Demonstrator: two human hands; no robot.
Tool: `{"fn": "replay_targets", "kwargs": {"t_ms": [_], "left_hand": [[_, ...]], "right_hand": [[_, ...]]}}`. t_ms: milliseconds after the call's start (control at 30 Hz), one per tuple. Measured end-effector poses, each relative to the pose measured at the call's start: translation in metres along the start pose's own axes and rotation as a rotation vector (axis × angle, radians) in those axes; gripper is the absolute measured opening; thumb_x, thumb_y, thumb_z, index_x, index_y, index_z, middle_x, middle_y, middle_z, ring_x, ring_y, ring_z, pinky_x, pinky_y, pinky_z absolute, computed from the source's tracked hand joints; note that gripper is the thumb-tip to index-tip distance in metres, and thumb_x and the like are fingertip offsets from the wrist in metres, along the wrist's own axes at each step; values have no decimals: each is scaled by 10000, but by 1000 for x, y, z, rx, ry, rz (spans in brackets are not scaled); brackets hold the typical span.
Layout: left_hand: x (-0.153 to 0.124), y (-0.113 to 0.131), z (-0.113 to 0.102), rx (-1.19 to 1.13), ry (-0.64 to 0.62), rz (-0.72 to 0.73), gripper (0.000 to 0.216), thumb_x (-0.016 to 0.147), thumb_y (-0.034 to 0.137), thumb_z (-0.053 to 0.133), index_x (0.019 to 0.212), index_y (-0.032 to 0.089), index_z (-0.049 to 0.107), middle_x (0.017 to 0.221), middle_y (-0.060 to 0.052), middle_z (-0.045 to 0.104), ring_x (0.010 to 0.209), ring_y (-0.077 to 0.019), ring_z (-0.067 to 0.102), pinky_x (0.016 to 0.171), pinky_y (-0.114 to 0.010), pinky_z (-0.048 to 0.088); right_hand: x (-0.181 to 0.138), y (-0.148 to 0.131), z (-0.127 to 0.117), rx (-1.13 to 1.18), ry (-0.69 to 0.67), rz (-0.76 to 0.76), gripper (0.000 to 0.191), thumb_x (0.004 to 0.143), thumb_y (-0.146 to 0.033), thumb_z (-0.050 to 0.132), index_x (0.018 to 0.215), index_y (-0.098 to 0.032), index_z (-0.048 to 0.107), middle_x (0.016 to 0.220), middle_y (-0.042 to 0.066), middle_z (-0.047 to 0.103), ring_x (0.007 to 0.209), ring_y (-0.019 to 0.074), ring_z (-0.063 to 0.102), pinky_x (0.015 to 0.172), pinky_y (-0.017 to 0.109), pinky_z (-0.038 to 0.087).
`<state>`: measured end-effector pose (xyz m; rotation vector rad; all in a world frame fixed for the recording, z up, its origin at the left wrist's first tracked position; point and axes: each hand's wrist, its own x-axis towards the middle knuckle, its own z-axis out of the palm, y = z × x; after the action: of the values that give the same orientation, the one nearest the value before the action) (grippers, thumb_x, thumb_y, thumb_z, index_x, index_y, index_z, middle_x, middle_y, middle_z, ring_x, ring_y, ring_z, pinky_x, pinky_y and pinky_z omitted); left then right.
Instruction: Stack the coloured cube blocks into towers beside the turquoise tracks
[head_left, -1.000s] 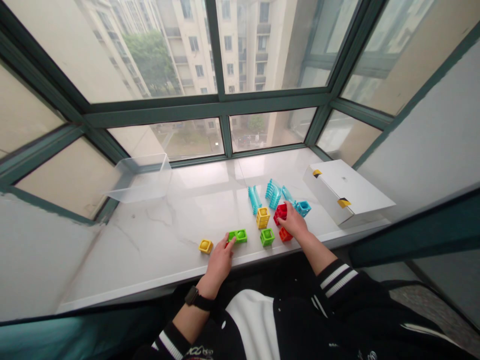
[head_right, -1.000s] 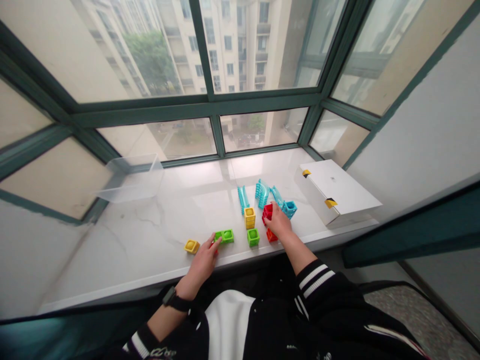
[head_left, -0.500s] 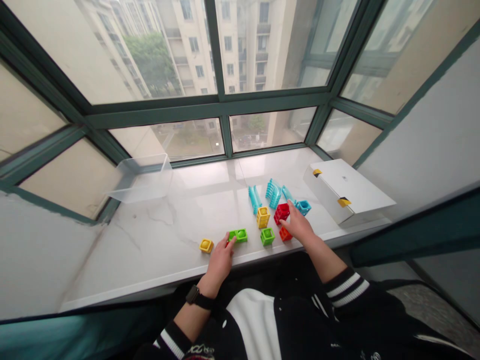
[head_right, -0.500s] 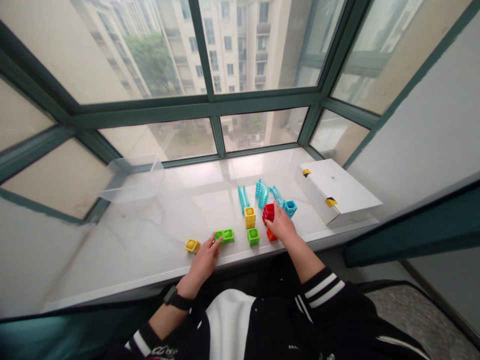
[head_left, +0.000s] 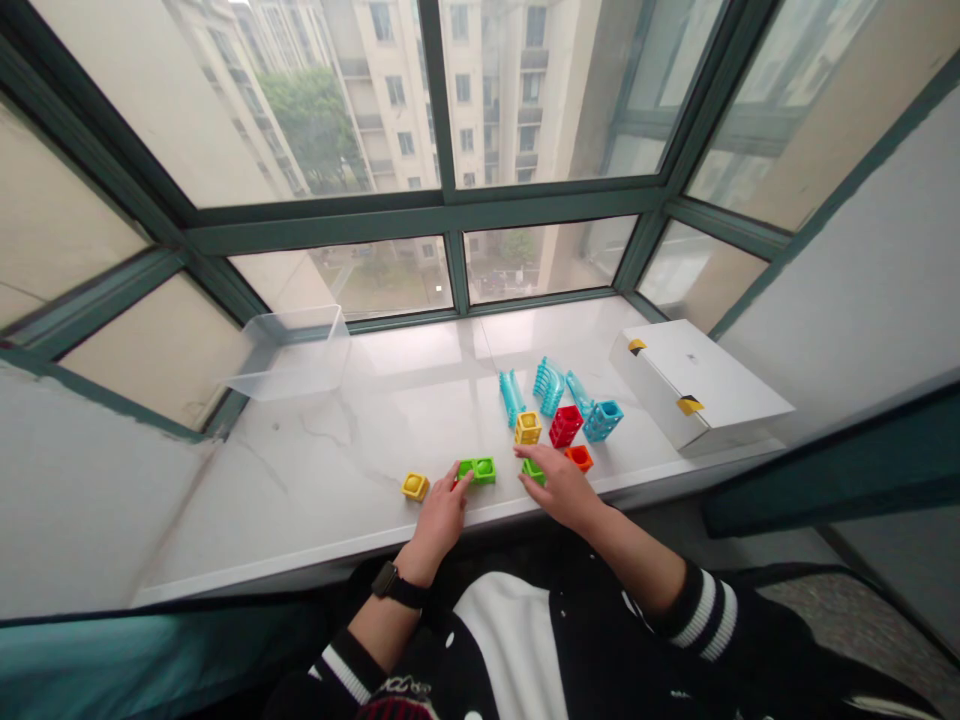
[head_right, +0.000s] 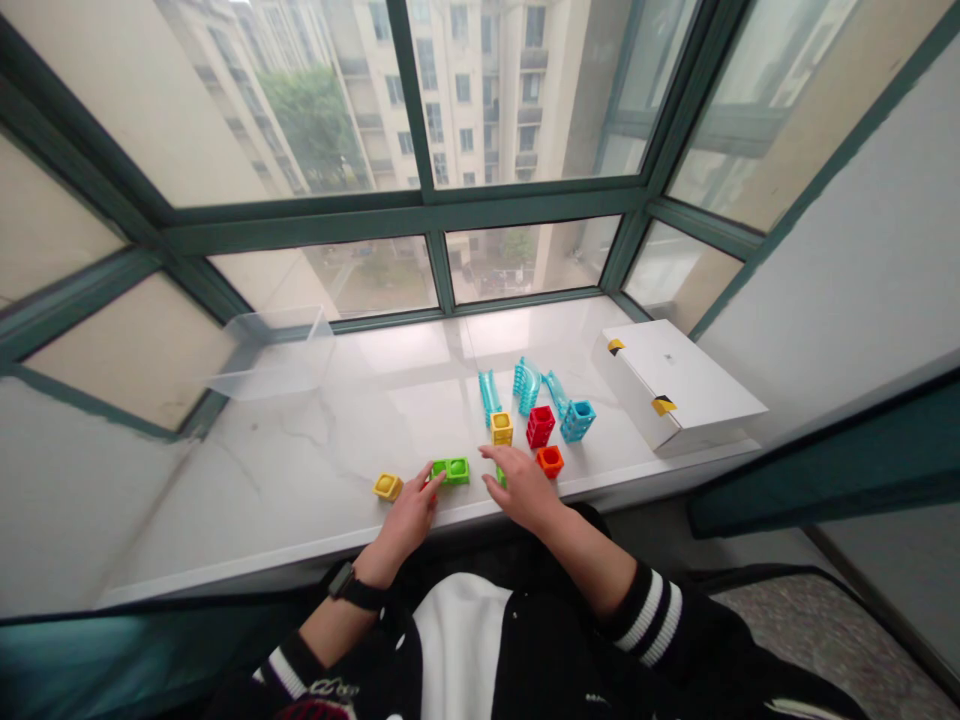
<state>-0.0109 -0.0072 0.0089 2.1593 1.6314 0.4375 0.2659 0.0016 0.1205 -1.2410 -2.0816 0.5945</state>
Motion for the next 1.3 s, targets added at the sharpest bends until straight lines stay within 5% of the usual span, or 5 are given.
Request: {"fn": "replay_targets", "kwargs": {"t_ms": [167,333,700,1000,1300], "left_hand": [[-4,0,-5,11,-22,22,631,914,40,514,1507,246,573,1674,-133,420,1455,-280,516,1227,-490,415],[-8,3,-8,38,-34,12,629,918,36,507,1515,224,570,1669,-137,430,1455,-279,513,1237,-472,400],[-9,7,-10,87,-42,3,627,941,43,478,1528,255,543,1676,-113,426,1481,-271,487,1253,-473,385],[-2,15,-11,119,19,-9,680,915,27,519,1552,261,487,1690,-133,400,1594,-348,312,1267,-598,321],[-15,75,-57,-182,203,259,789,936,406,727,1609,274,338,1600,-131,494,1497,-297,461,1245,-499,409]], "right_hand": [[27,-11,78,-211,-331,28,737,853,-155,743,1541,-140,478,1553,210,532,1426,308,529,1195,446,438],[52,-8,109,-447,-451,144,469,963,-69,545,1429,-111,572,1358,212,660,1270,288,627,1054,401,520],[53,-15,70,-390,-397,135,275,888,-230,722,1150,-154,690,1177,158,708,1152,286,658,986,376,522],[23,-9,8,547,-165,249,546,882,-389,749,1378,-230,586,1107,66,732,922,194,719,867,368,595],[0,-2,4,947,-218,502,583,787,-565,845,1239,-238,675,1222,73,685,1055,233,718,953,444,619]]}}
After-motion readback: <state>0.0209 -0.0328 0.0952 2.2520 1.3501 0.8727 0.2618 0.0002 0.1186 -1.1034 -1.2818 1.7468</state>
